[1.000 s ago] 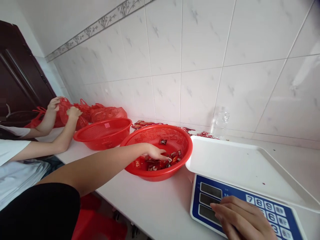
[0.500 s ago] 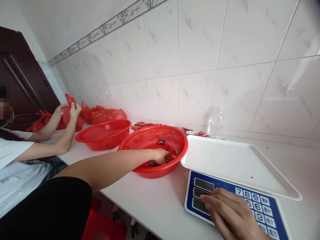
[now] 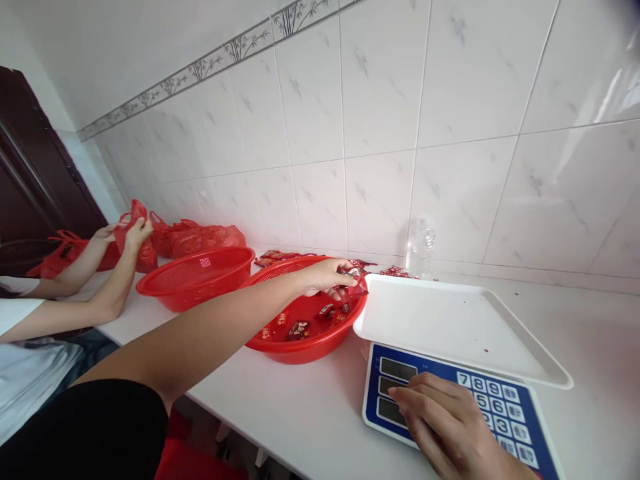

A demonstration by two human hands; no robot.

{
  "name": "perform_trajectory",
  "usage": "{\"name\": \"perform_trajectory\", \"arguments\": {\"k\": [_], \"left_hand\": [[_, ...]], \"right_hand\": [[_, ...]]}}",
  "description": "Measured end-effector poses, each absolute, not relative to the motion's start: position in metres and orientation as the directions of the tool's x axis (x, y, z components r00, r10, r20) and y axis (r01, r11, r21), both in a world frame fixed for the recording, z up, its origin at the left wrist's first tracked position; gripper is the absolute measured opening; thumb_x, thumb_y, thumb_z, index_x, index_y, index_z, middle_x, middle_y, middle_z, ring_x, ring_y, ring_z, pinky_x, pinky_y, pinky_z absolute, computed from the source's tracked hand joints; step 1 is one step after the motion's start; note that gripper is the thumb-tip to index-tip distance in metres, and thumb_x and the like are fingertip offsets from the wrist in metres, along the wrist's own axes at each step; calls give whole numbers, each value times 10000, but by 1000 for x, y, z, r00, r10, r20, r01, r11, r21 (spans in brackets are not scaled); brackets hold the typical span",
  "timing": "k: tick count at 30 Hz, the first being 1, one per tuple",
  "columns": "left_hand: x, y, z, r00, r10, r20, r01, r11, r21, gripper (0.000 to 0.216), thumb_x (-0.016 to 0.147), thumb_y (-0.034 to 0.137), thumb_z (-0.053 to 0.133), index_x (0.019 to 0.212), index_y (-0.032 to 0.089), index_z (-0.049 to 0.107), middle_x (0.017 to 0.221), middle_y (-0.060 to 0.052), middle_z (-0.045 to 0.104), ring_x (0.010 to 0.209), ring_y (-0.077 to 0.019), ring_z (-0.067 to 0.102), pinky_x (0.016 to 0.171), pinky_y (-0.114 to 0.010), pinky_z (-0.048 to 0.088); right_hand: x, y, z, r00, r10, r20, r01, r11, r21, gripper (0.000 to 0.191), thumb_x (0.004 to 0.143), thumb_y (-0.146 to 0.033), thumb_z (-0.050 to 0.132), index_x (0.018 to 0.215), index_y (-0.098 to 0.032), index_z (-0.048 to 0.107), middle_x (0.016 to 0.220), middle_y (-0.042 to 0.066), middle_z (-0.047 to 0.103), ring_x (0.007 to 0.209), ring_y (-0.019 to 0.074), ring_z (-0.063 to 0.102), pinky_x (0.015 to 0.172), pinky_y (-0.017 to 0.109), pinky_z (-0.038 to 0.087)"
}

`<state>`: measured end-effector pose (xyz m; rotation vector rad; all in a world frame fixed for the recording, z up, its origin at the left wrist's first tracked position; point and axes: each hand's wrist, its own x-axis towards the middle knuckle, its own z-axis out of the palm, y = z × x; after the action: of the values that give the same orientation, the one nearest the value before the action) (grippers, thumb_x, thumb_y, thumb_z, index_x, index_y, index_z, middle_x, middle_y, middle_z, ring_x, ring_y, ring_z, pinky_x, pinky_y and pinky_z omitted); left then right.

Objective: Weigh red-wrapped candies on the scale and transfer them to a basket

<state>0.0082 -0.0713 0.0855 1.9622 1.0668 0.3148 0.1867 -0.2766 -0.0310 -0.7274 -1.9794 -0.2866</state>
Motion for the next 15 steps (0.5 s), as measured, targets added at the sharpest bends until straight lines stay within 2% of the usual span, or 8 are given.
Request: {"name": "perform_trajectory", "arguments": {"k": [4, 7, 9, 11, 13, 15], "left_hand": [[37, -82, 80, 703, 701, -119, 362, -209, 909, 553, 731, 268, 755, 1211, 194, 491, 1140, -109, 592, 887, -181, 655, 736, -330, 570], [46, -79, 72, 731, 678, -81, 318, -232, 919, 493, 799, 319, 690, 1223, 175, 484, 1238, -149, 539, 1021, -205, 621, 789, -341, 563], [42, -71, 67, 692, 719, -67, 398, -302, 866, 405, 871, 355, 584, 1220, 177, 482, 1251, -145, 543, 1050, -196, 609, 781, -317, 558], [29, -63, 61, 626, 777, -71, 540, -365, 758, 341, 895, 352, 516, 1193, 187, 500, 1224, -122, 574, 1041, -189, 614, 768, -294, 549], [11, -55, 55, 581, 807, -107, 663, -393, 638, 322, 826, 346, 592, 1107, 190, 564, 1121, -97, 636, 991, -216, 631, 759, -306, 537], [-8, -49, 49, 579, 800, -155, 718, -411, 562, 372, 662, 320, 746, 996, 199, 633, 995, -70, 682, 917, -254, 643, 750, -333, 526]], "right_hand": [[187, -277, -31, -360, 368, 857, 599, 796, -91, 194, 900, -47, 465, 1013, -95, 616, 660, 59, 626, 602, 152, 598, 524, 245, 495], [188, -278, -32, -355, 373, 857, 614, 784, -87, 186, 901, -55, 471, 1013, -99, 613, 663, 56, 630, 610, 154, 611, 533, 247, 510], [189, -277, -33, -347, 371, 861, 629, 773, -79, 187, 905, -67, 468, 1009, -111, 616, 666, 52, 634, 614, 155, 623, 540, 246, 520], [188, -275, -33, -343, 345, 873, 631, 773, -58, 187, 903, -70, 468, 1001, -118, 620, 653, 46, 634, 607, 153, 631, 534, 236, 522], [187, -274, -32, -344, 310, 886, 627, 779, -29, 179, 896, -67, 477, 985, -114, 625, 634, 45, 634, 592, 151, 633, 520, 227, 520], [187, -272, -32, -350, 286, 892, 624, 781, -5, 166, 890, -65, 485, 959, -110, 630, 612, 43, 628, 559, 146, 622, 498, 222, 513]]}}
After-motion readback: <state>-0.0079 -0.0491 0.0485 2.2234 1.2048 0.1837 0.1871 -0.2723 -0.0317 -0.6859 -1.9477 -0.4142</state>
